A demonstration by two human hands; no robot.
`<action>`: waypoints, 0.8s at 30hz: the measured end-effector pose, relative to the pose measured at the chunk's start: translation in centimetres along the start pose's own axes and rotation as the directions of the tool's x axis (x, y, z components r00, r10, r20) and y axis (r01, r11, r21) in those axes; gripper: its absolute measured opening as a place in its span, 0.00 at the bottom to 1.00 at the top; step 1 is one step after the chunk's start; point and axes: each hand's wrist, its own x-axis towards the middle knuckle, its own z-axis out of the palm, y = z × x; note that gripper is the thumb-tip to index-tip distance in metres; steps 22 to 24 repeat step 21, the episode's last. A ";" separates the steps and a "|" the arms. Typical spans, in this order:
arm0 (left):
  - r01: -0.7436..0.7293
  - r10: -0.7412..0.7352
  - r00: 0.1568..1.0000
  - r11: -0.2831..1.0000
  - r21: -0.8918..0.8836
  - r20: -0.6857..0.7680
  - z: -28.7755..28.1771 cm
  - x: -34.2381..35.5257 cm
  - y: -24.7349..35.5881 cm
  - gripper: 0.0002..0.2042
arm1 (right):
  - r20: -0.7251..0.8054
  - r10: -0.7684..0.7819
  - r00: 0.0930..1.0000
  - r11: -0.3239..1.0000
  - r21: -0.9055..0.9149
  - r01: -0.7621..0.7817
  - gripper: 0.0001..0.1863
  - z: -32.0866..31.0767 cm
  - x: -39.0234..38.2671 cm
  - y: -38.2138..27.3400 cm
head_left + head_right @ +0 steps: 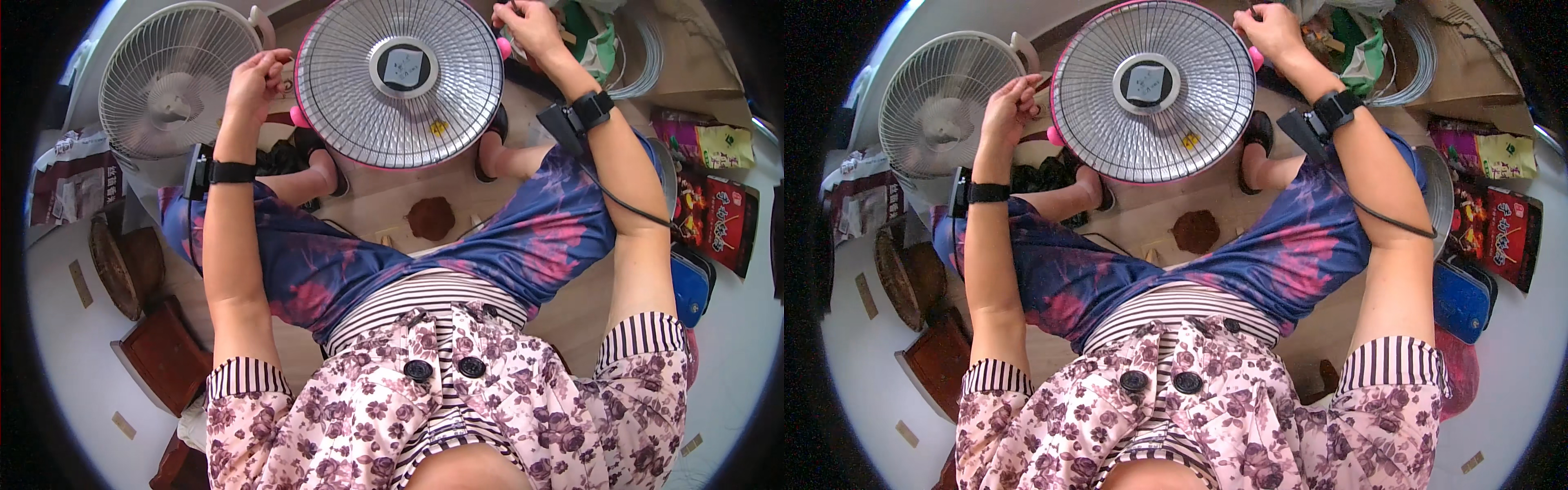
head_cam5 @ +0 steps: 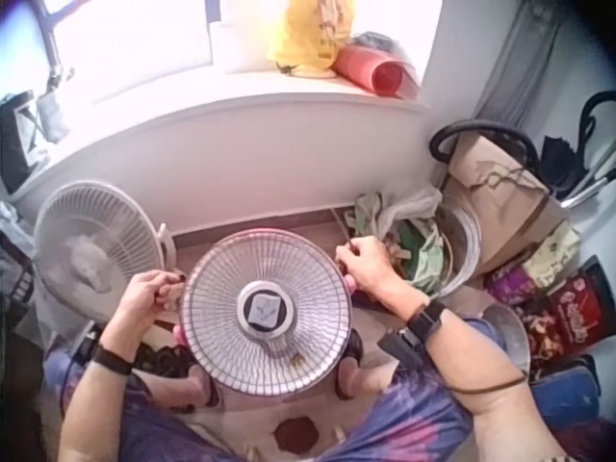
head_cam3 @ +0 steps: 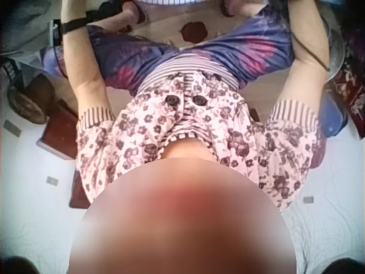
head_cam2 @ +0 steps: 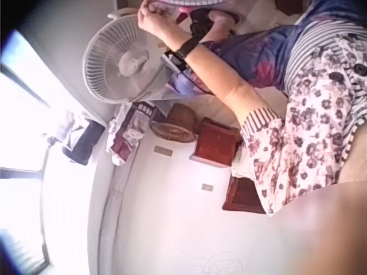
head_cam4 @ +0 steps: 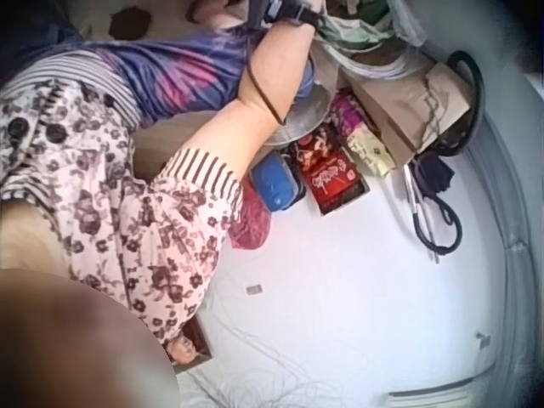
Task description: The person disassembles an electric fan by removing the front grille with a tool, taking off the blades, and cleaning the internal components before reassembling the unit.
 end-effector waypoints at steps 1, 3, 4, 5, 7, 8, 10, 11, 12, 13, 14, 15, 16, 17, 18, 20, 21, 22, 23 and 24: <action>0.021 -0.021 1.000 1.000 0.003 -0.007 0.0 0.2 0.0 0.13 | 0.014 -0.021 1.000 1.000 0.002 0.021 0.17 0.2 0.4 0.2; 0.029 -0.029 1.000 0.999 0.026 0.001 0.5 -0.4 -0.1 0.12 | 0.053 0.046 0.998 0.999 -0.026 -0.045 0.19 0.4 0.2 0.5; 0.039 -0.040 0.999 0.999 0.019 0.023 0.5 -0.5 -0.2 0.11 | 0.031 -0.010 0.999 1.000 -0.027 0.011 0.19 0.6 0.2 1.2; 0.051 -0.051 0.998 0.999 0.011 0.046 0.6 -0.4 -0.3 0.11 | 0.010 -0.066 0.998 0.997 -0.031 0.066 0.20 0.7 0.4 1.8; 0.054 -0.055 0.998 0.998 0.023 0.041 0.8 -1.0 -0.3 0.10 | -0.012 -0.043 0.999 0.999 -0.025 0.042 0.19 1.1 -0.4 0.9; 0.047 -0.047 0.998 0.999 0.004 0.041 0.8 -1.1 -0.3 0.09 | 0.008 -0.011 1.000 1.000 -0.027 0.011 0.19 1.1 -0.5 0.4; 0.045 -0.045 0.998 0.999 0.003 0.044 1.2 -1.4 -0.1 0.09 | 0.018 0.016 1.000 0.998 -0.056 -0.015 0.19 0.9 -0.8 0.0; 0.044 -0.044 0.998 0.999 0.006 0.051 1.5 -1.3 0.1 0.10 | 0.030 0.028 0.999 0.999 -0.046 -0.026 0.19 0.8 -0.8 0.0; 0.041 -0.041 0.997 0.999 0.006 0.065 1.6 -1.3 0.0 0.10 | -0.020 -0.017 1.000 0.999 -0.042 0.016 0.19 0.9 -0.8 -0.1; 0.035 -0.034 0.996 0.999 -0.007 0.082 1.6 -1.2 0.0 0.10 | -0.031 -0.009 0.999 0.999 -0.050 0.008 0.19 0.5 -0.6 -0.1; 0.031 -0.028 0.995 0.999 -0.019 0.100 1.6 -1.1 0.0 0.10 | -0.052 0.052 0.997 0.997 0.068 -0.049 0.20 0.3 -0.3 -0.1; 0.032 -0.030 0.995 0.999 -0.013 0.098 1.1 -1.2 0.0 0.10 | -0.059 0.117 0.991 0.977 0.186 -0.104 0.21 0.0 -0.2 -0.9; 0.026 -0.026 0.996 1.000 -0.005 0.082 1.2 -1.3 0.4 0.10 | 0.031 0.212 0.977 0.868 0.454 -0.203 0.20 -0.6 0.3 -1.4; 0.021 -0.021 0.998 1.000 0.003 0.065 1.4 -1.5 0.5 0.10 | 0.024 0.247 0.969 0.820 0.528 -0.222 0.21 -1.1 0.4 -1.7; 0.023 -0.023 0.996 1.000 -0.008 0.091 1.2 -1.3 0.5 0.10 | 0.044 0.283 0.958 0.793 0.551 -0.260 0.22 -1.3 0.7 -1.6; 0.040 -0.039 0.994 0.999 -0.008 0.104 1.2 -0.8 0.1 0.10 | 0.140 0.403 0.905 0.734 0.540 -0.411 0.24 -1.5 1.1 -1.2; 0.065 -0.064 0.993 0.998 -0.006 0.097 1.2 -0.8 -0.3 0.11 | 0.134 0.406 0.904 0.736 0.539 -0.410 0.24 -1.8 1.1 -1.0; 0.065 -0.064 0.993 0.998 -0.006 0.097 1.2 -0.8 -0.3 0.11 | 0.134 0.406 0.904 0.736 0.539 -0.410 0.24 -1.8 1.1 -1.0; 0.065 -0.064 0.993 0.998 -0.006 0.097 1.2 -0.8 -0.3 0.11 | 0.134 0.406 0.904 0.736 0.539 -0.410 0.24 -1.8 1.1 -1.0; 0.065 -0.064 0.993 0.998 -0.006 0.097 1.2 -0.8 -0.3 0.11 | 0.134 0.406 0.904 0.736 0.539 -0.410 0.24 -1.8 1.1 -1.0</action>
